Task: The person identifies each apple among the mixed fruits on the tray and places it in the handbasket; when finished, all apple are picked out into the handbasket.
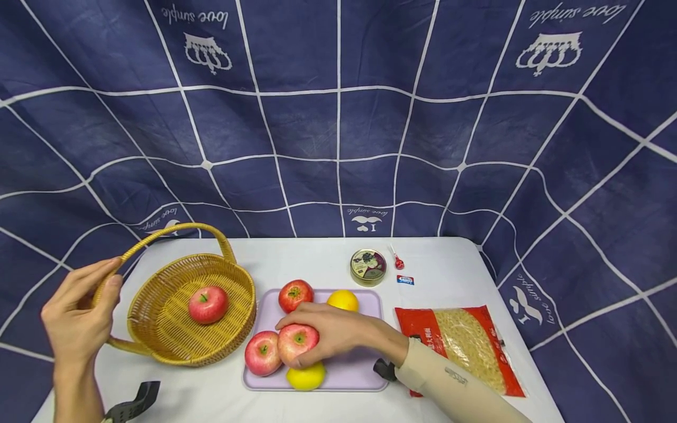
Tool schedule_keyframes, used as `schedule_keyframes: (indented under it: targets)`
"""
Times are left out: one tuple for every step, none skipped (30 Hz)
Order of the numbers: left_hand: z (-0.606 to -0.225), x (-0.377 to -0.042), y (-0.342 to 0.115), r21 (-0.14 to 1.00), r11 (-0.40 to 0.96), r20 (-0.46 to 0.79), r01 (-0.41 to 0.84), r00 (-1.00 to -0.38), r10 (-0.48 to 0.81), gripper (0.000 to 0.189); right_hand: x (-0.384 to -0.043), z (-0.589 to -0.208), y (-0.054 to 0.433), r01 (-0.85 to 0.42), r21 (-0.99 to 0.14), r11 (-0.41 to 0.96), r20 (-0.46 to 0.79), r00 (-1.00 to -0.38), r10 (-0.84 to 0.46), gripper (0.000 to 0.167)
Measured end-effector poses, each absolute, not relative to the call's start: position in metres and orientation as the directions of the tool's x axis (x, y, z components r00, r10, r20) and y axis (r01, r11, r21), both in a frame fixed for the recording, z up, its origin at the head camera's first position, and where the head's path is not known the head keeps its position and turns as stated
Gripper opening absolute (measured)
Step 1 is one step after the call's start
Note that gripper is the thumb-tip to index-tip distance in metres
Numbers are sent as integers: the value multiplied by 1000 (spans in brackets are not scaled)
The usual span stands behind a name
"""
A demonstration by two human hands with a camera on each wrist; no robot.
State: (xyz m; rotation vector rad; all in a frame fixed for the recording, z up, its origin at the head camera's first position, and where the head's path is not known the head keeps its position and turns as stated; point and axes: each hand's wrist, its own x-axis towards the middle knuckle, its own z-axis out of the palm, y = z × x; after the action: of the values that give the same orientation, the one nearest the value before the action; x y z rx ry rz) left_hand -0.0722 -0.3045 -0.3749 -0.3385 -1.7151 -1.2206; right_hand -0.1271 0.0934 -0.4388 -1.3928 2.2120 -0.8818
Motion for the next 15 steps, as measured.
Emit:
schedule_keyframes:
  targets:
    - [-375, -72, -305, 571, 462, 820, 678, -494, -288, 21, -128, -438, 93, -662, -681, 314, 11, -437, -899, 58]
    - [-375, -72, -304, 571, 465, 820, 677, -495, -286, 21, -128, -437, 92, -664, -679, 314, 12, -438, -899, 59]
    - [-375, -71, -304, 570, 467, 821, 676, -495, -285, 22, -129, -437, 91, -666, -676, 316, 13, -440, -898, 60]
    - [-375, -71, -304, 570, 467, 821, 676, -496, -284, 22, -129, -436, 90, -668, -674, 317, 15, -441, -897, 61]
    - [-374, -71, -304, 570, 468, 821, 675, -496, -284, 22, -130, -436, 88, -666, -675, 317, 15, -442, -897, 61]
    - [-374, -71, -304, 570, 468, 821, 675, -496, -284, 22, -131, -436, 87, -666, -676, 317, 16, -442, -897, 61]
    - [-374, -71, -304, 570, 466, 821, 677, -495, -284, 22, -132, -436, 86, -668, -674, 316, 17, -442, -897, 61]
    - [-374, -71, -304, 570, 464, 821, 678, -495, -285, 22, -133, -436, 85, -670, -672, 316, 18, -441, -897, 61]
    - [-374, -71, -304, 569, 460, 821, 682, -494, -286, 21, -133, -436, 83, -671, -672, 315, 19, -440, -898, 61]
    - [-374, -71, -304, 569, 459, 822, 682, -493, -286, 21, -134, -436, 82, -671, -672, 314, 19, -439, -898, 61]
    - [-374, -71, -304, 569, 461, 822, 681, -492, -287, 21, -135, -435, 81, -673, -668, 316, 18, -439, -898, 61]
    - [-374, -71, -304, 568, 462, 822, 681, -492, -287, 21, -135, -435, 80, -679, -662, 319, 18, -439, -898, 61]
    - [-374, -71, -304, 568, 462, 822, 681, -492, -287, 21, -136, -435, 79, -681, -657, 324, 14, -441, -897, 62]
    - [-374, -71, -304, 568, 465, 822, 679, -492, -286, 21, -135, -434, 78, -682, -652, 330, 10, -444, -896, 62]
    - [-374, -71, -304, 568, 466, 822, 678, -492, -286, 21, -135, -433, 77, -684, -647, 335, 8, -446, -895, 62]
